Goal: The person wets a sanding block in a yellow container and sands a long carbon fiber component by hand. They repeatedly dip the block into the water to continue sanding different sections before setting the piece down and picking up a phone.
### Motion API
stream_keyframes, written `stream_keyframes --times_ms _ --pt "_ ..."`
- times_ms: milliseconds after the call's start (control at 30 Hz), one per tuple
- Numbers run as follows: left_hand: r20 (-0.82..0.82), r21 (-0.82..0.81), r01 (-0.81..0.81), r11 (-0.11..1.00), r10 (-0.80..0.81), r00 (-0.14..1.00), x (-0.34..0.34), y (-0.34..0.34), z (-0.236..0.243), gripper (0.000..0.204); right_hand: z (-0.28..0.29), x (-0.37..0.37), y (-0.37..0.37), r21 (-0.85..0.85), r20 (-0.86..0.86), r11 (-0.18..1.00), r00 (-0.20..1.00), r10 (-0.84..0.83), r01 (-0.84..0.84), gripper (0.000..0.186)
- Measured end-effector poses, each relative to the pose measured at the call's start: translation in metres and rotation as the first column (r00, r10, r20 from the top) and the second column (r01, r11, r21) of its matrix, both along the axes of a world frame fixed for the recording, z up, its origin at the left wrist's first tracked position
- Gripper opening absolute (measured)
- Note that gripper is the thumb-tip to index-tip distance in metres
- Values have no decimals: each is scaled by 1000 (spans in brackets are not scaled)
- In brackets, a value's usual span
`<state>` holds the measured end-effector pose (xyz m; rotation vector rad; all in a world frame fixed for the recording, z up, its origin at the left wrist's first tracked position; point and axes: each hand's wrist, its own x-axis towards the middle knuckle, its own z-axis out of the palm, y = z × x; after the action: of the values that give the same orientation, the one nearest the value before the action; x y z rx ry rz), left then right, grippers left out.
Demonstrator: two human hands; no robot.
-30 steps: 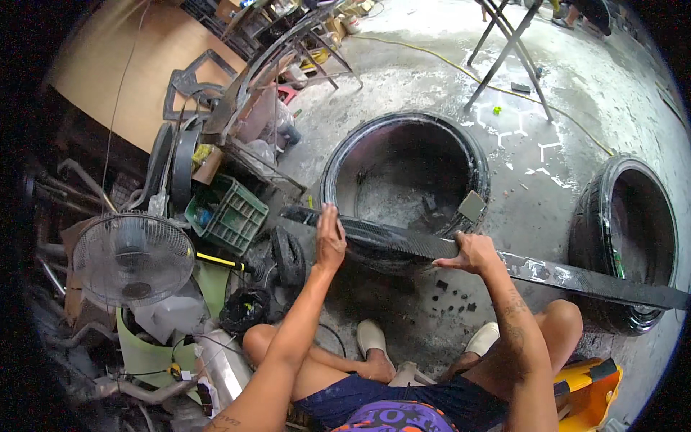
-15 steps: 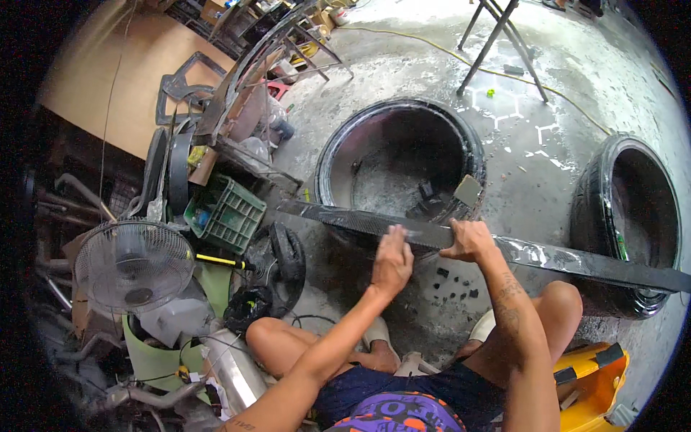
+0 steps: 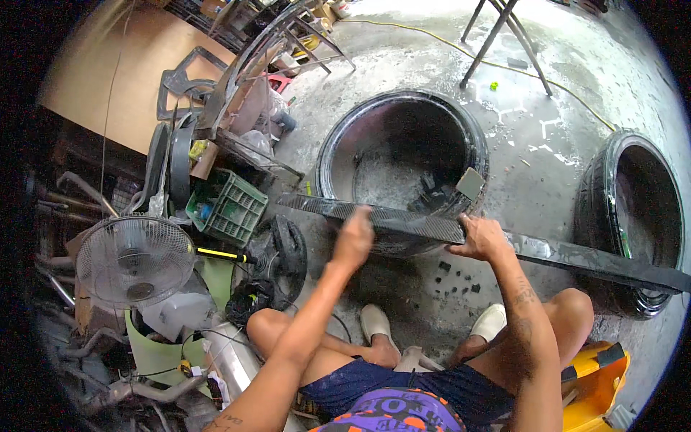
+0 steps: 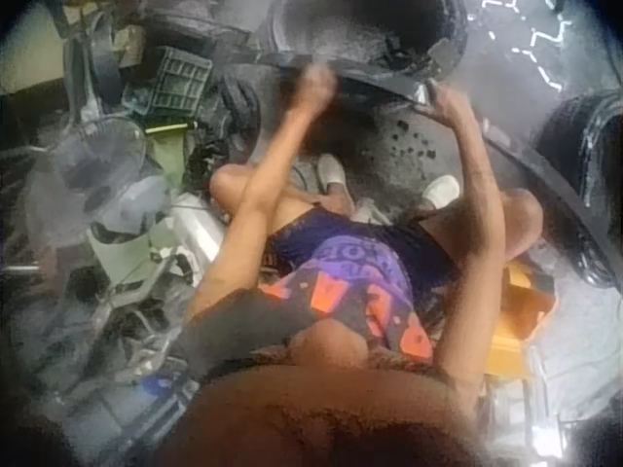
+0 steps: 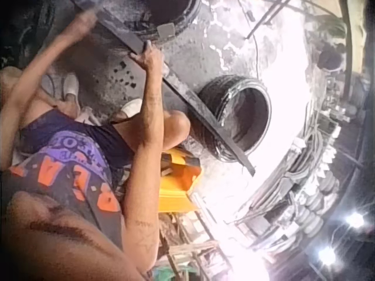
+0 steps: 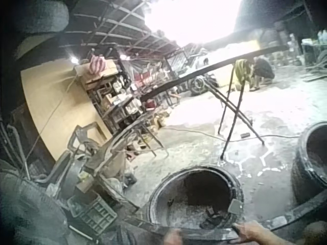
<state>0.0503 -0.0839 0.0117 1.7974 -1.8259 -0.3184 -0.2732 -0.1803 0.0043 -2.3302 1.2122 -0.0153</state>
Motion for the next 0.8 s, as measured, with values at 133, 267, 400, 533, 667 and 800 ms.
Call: stream_keyframes --times_ms 133,267,400,533,667,800 --pt "187 -158 272 949 -242 952 -78 5 -29 42 -20 2 1 -136 27 991 1000 0 4 72" --pt "325 -227 -73 971 146 934 23 16 -20 37 -15 16 8 -158 21 987 1000 23 -19 72" --pt "356 -232 -8 973 92 930 -66 7 -31 34 -16 7 5 -102 35 995 999 -8 12 69" --pt "235 -101 24 995 1 972 -12 10 -21 36 -23 -3 8 -163 66 987 998 2 9 74" --pt "392 -255 -339 906 417 820 71 15 -23 37 -8 23 11 -144 43 989 999 26 -19 75" --pt "291 -156 -41 987 85 953 -61 25 -32 45 -24 3 9 -151 55 988 998 -23 31 76"
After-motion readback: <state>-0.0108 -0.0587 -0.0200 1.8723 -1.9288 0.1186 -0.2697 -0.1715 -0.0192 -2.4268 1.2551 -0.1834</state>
